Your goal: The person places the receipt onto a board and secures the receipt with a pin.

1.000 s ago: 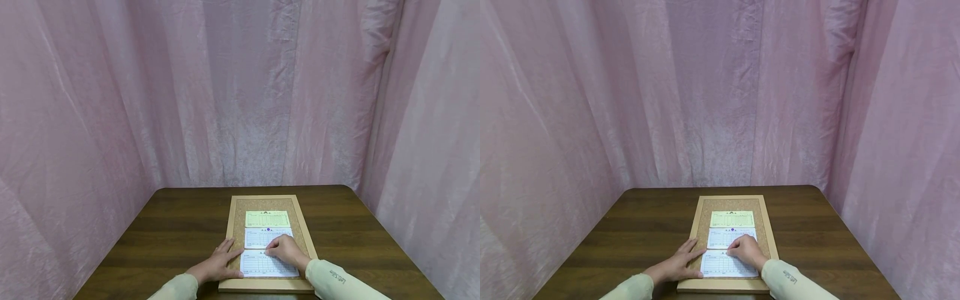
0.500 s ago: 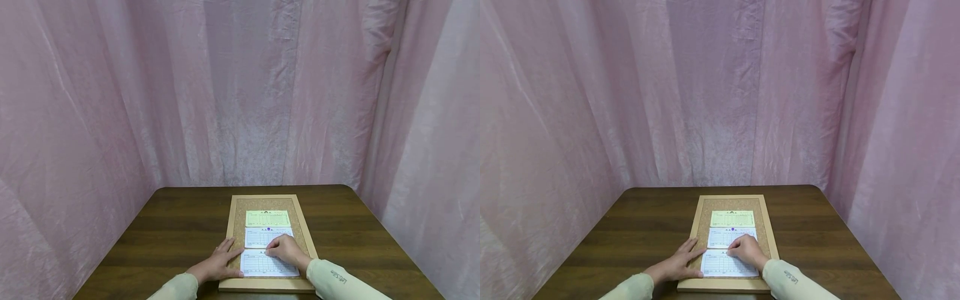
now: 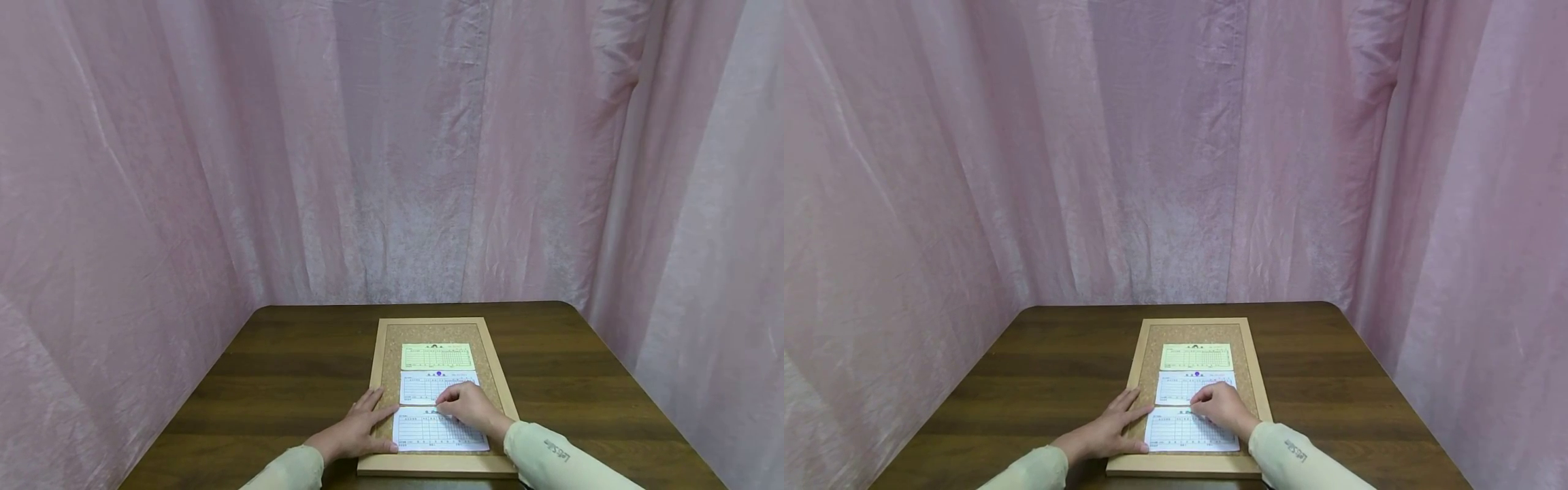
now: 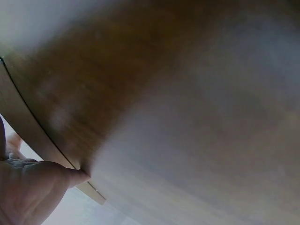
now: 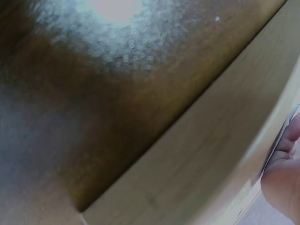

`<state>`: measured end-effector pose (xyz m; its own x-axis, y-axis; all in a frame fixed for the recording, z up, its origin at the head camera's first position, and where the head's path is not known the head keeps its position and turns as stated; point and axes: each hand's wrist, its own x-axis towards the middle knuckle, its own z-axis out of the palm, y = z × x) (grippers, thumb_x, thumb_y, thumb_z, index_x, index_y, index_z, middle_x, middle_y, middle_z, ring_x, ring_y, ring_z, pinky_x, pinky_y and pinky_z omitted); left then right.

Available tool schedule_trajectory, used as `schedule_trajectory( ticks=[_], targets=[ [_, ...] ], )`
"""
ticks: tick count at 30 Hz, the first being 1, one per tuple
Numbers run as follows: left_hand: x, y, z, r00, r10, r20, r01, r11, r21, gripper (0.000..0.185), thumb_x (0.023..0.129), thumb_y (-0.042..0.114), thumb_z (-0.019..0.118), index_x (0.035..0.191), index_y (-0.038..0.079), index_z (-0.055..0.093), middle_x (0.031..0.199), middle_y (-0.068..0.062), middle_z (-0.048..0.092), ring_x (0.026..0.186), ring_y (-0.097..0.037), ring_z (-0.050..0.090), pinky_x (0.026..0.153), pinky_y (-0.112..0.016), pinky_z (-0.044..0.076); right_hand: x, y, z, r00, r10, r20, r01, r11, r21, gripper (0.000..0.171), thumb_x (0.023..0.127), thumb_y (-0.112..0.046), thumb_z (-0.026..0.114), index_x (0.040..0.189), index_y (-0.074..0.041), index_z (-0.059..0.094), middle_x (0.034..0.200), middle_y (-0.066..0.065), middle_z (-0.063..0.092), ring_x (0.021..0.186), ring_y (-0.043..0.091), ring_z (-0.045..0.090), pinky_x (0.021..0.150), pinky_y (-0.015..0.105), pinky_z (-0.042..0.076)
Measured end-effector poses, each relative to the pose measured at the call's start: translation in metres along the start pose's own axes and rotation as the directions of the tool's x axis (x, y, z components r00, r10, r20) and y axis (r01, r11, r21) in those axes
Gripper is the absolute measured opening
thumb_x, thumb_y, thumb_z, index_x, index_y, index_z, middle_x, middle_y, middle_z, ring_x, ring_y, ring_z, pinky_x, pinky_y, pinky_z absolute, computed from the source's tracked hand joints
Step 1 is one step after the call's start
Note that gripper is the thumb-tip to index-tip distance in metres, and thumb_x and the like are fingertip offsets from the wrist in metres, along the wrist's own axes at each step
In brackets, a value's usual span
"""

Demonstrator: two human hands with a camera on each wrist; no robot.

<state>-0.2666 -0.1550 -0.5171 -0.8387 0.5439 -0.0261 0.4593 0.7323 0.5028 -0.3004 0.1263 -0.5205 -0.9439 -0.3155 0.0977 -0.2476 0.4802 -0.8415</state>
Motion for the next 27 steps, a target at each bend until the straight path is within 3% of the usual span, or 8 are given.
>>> schedule_trajectory(
  ticks=[27],
  targets=[
    [0.002, -0.0014, -0.0016, 1.0, -0.002, 0.002, 0.002, 1.0, 0.01, 0.081, 0.083, 0.057, 0.072, 0.149, 0.018, 0.048, 0.162, -0.02, 0.017, 0.147, -0.045, 0.01, 0.11, -0.068, 0.018, -0.0028, -0.0077, 0.0009, 1.0, -0.021, 0.011, 0.021, 0.999, -0.041, 0.006, 0.083, -0.005, 0.072, 0.079, -0.009, 0.075, 0.066, -0.005, 0.061, 0.055, 0.008, 0.05, 0.049, 0.024, 0.041]
  ],
)
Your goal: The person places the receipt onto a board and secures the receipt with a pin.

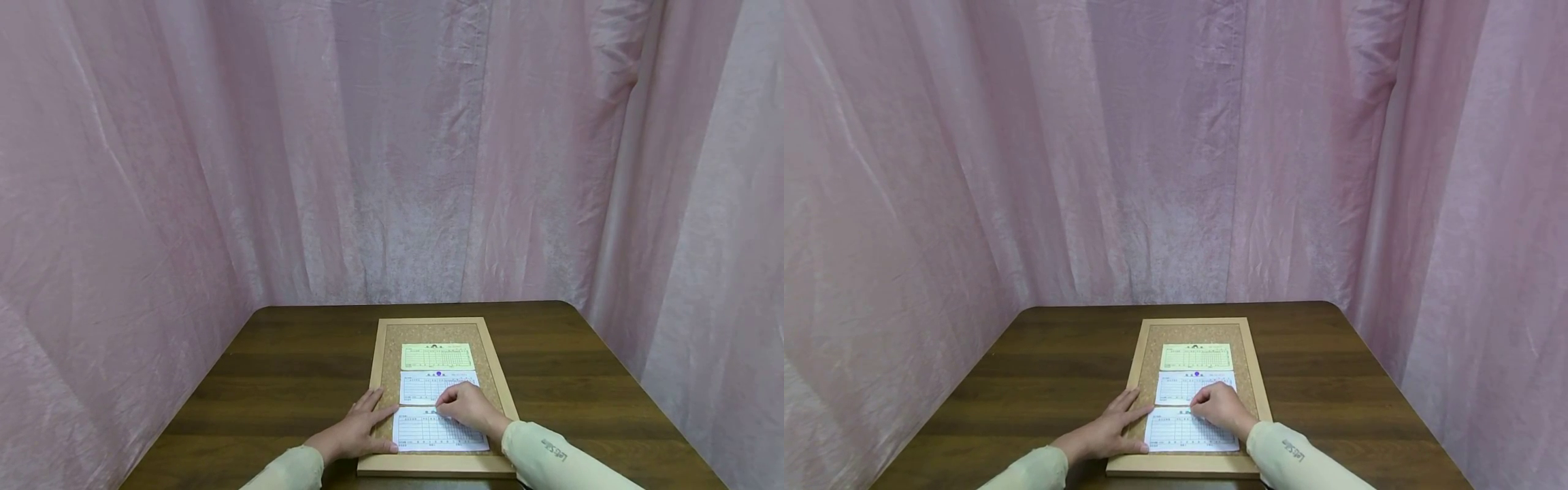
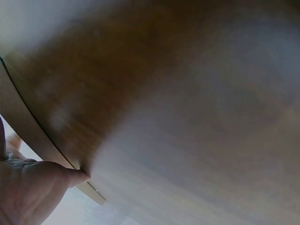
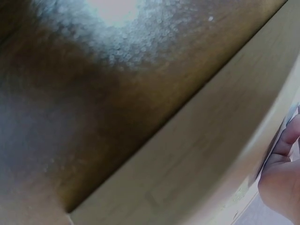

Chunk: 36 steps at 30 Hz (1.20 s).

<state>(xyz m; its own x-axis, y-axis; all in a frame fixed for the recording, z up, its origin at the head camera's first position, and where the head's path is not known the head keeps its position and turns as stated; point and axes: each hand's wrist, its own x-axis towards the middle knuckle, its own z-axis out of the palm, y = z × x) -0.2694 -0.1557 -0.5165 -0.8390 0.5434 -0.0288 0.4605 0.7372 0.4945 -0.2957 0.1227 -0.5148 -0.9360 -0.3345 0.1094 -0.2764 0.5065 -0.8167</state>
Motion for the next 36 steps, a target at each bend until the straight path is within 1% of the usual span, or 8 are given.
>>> schedule_trajectory(
  ticks=[7, 14, 17, 26, 31, 36],
  targets=[
    [0.0017, -0.0006, 0.0008, 1.0, -0.012, 0.005, 0.013, 1.0, -0.017, 0.08, 0.082, 0.056, 0.074, 0.149, 0.02, 0.048, 0.161, -0.02, 0.018, 0.147, -0.045, 0.009, 0.11, -0.069, 0.018, 0.0006, 0.0019, 0.0009, 1.0, -0.013, -0.016, 0.012, 0.999, -0.038, 0.006, 0.082, -0.006, 0.073, 0.077, -0.01, 0.074, 0.069, -0.006, 0.063, 0.061, 0.009, 0.051, 0.053, 0.024, 0.041],
    [-0.0001, 0.0007, 0.0007, 1.0, -0.007, 0.005, 0.007, 1.0, -0.017, 0.08, 0.083, 0.055, 0.074, 0.149, 0.02, 0.048, 0.161, -0.021, 0.018, 0.147, -0.046, 0.008, 0.109, -0.069, 0.018, 0.0006, 0.0018, 0.0002, 0.999, -0.037, -0.027, 0.036, 0.998, -0.061, 0.006, 0.081, -0.006, 0.073, 0.077, -0.01, 0.075, 0.069, -0.007, 0.063, 0.06, 0.008, 0.051, 0.053, 0.023, 0.041],
    [-0.0005, 0.0008, 0.001, 1.0, -0.004, 0.002, 0.004, 1.0, -0.014, 0.079, 0.083, 0.055, 0.074, 0.149, 0.02, 0.048, 0.161, -0.021, 0.018, 0.147, -0.045, 0.009, 0.109, -0.069, 0.018, 0.0, 0.0005, 0.0006, 0.999, -0.035, -0.027, 0.033, 0.997, -0.067, 0.006, 0.081, -0.006, 0.074, 0.076, -0.01, 0.075, 0.069, -0.007, 0.064, 0.061, 0.008, 0.051, 0.054, 0.023, 0.041],
    [0.0011, -0.0018, 0.0009, 1.0, -0.007, -0.001, 0.007, 1.0, -0.015, 0.08, 0.082, 0.056, 0.074, 0.149, 0.02, 0.048, 0.162, -0.019, 0.018, 0.148, -0.044, 0.008, 0.11, -0.068, 0.017, -0.0005, 0.0001, 0.0011, 0.998, -0.056, -0.033, 0.053, 0.995, -0.084, 0.007, 0.08, -0.005, 0.075, 0.075, -0.01, 0.075, 0.071, -0.006, 0.066, 0.064, 0.009, 0.052, 0.058, 0.025, 0.043],
    [0.0005, -0.0028, 0.0022, 1.0, -0.002, -0.001, 0.002, 1.0, -0.027, 0.081, 0.083, 0.057, 0.073, 0.15, 0.02, 0.047, 0.162, -0.02, 0.017, 0.148, -0.044, 0.008, 0.11, -0.068, 0.016, -0.0001, -0.0004, 0.0018, 0.998, -0.049, -0.027, 0.047, 0.996, -0.077, 0.007, 0.08, -0.005, 0.075, 0.074, -0.01, 0.074, 0.069, -0.006, 0.065, 0.062, 0.009, 0.052, 0.056, 0.025, 0.042],
    [0.0004, -0.0025, 0.0026, 1.0, -0.011, 0.005, 0.011, 1.0, -0.028, 0.081, 0.082, 0.057, 0.073, 0.15, 0.021, 0.047, 0.162, -0.019, 0.017, 0.148, -0.043, 0.008, 0.11, -0.068, 0.016, -0.0014, -0.0011, 0.0018, 0.998, -0.045, -0.036, 0.043, 0.998, -0.056, 0.007, 0.08, -0.004, 0.074, 0.074, -0.009, 0.074, 0.069, -0.005, 0.065, 0.062, 0.01, 0.052, 0.055, 0.024, 0.042]
  ],
)
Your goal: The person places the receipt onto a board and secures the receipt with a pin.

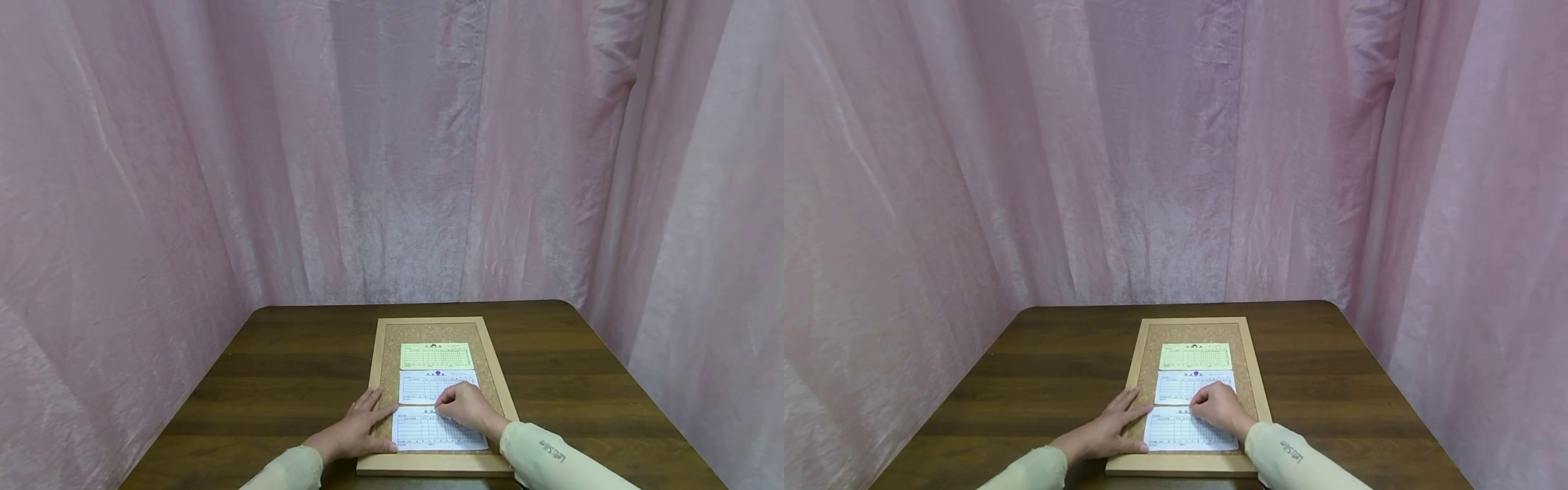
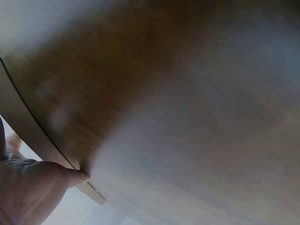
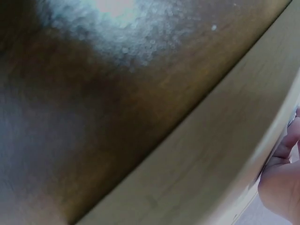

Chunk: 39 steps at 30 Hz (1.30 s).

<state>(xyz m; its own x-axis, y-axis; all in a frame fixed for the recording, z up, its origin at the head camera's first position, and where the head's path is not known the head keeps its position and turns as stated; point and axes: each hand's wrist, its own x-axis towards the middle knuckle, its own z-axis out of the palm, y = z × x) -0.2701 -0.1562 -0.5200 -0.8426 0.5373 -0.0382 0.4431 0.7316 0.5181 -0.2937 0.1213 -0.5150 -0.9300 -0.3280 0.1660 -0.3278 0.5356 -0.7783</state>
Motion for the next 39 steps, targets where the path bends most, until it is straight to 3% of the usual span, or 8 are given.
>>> schedule_trajectory(
  ticks=[39],
  targets=[
    [-0.003, 0.0059, -0.0028, 1.0, 0.011, -0.008, -0.011, 1.0, 0.004, 0.08, 0.083, 0.055, 0.074, 0.149, 0.017, 0.049, 0.161, -0.021, 0.018, 0.147, -0.045, 0.009, 0.11, -0.068, 0.016, 0.0025, 0.0047, 0.0001, 1.0, 0.0, 0.014, 0.0, 1.0, -0.009, 0.008, 0.08, -0.007, 0.075, 0.074, -0.012, 0.074, 0.071, -0.007, 0.066, 0.065, 0.011, 0.053, 0.06, 0.026, 0.043]
  ],
)
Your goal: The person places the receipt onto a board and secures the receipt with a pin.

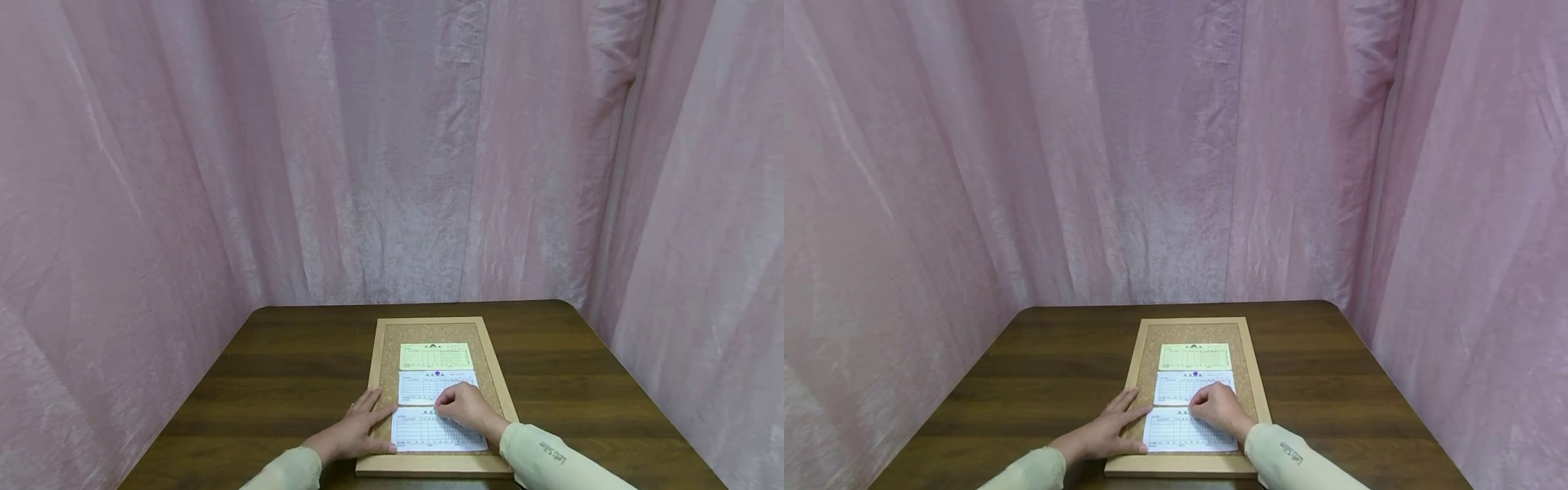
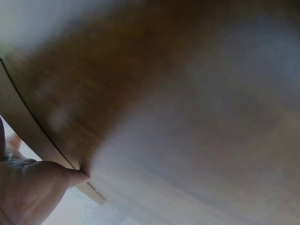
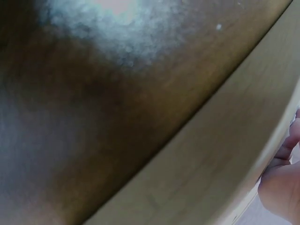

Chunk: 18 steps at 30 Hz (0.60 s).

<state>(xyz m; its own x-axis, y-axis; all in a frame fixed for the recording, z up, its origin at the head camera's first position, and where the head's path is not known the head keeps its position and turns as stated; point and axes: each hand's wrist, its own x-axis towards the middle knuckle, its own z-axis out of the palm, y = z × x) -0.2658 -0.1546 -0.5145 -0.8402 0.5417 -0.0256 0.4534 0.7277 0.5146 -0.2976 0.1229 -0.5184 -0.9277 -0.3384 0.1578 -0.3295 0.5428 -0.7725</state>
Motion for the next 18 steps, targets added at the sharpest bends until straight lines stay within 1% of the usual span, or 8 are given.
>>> schedule_trajectory(
  ticks=[3, 8, 18],
  targets=[
    [-0.0003, 0.0004, -0.0008, 1.0, -0.002, 0.002, 0.002, 1.0, 0.002, 0.08, 0.083, 0.055, 0.074, 0.149, 0.017, 0.049, 0.161, -0.021, 0.018, 0.147, -0.045, 0.009, 0.11, -0.068, 0.016, -0.0003, -0.0004, 0.0001, 1.0, 0.002, 0.002, -0.003, 1.0, 0.01, 0.007, 0.08, -0.007, 0.075, 0.074, -0.011, 0.074, 0.072, -0.007, 0.066, 0.066, 0.011, 0.053, 0.06, 0.027, 0.043],
    [0.0008, 0.0006, -0.0005, 1.0, 0.002, -0.003, -0.002, 1.0, 0.01, 0.079, 0.083, 0.054, 0.074, 0.148, 0.017, 0.049, 0.161, -0.022, 0.019, 0.147, -0.045, 0.009, 0.11, -0.068, 0.017, -0.0003, -0.0018, -0.0008, 1.0, 0.002, -0.009, -0.002, 1.0, -0.002, 0.007, 0.08, -0.007, 0.075, 0.074, -0.011, 0.075, 0.072, -0.006, 0.067, 0.066, 0.01, 0.054, 0.06, 0.026, 0.043],
    [-0.0008, -0.0024, 0.0011, 1.0, 0.012, -0.011, -0.012, 1.0, 0.013, 0.08, 0.082, 0.054, 0.075, 0.148, 0.016, 0.05, 0.161, -0.022, 0.019, 0.147, -0.046, 0.01, 0.11, -0.068, 0.017, -0.0025, -0.0075, 0.0, 1.0, 0.007, -0.02, -0.007, 1.0, -0.004, 0.006, 0.076, -0.004, 0.075, 0.073, -0.009, 0.075, 0.07, -0.005, 0.067, 0.062, 0.009, 0.052, 0.056, 0.025, 0.042]
  ],
)
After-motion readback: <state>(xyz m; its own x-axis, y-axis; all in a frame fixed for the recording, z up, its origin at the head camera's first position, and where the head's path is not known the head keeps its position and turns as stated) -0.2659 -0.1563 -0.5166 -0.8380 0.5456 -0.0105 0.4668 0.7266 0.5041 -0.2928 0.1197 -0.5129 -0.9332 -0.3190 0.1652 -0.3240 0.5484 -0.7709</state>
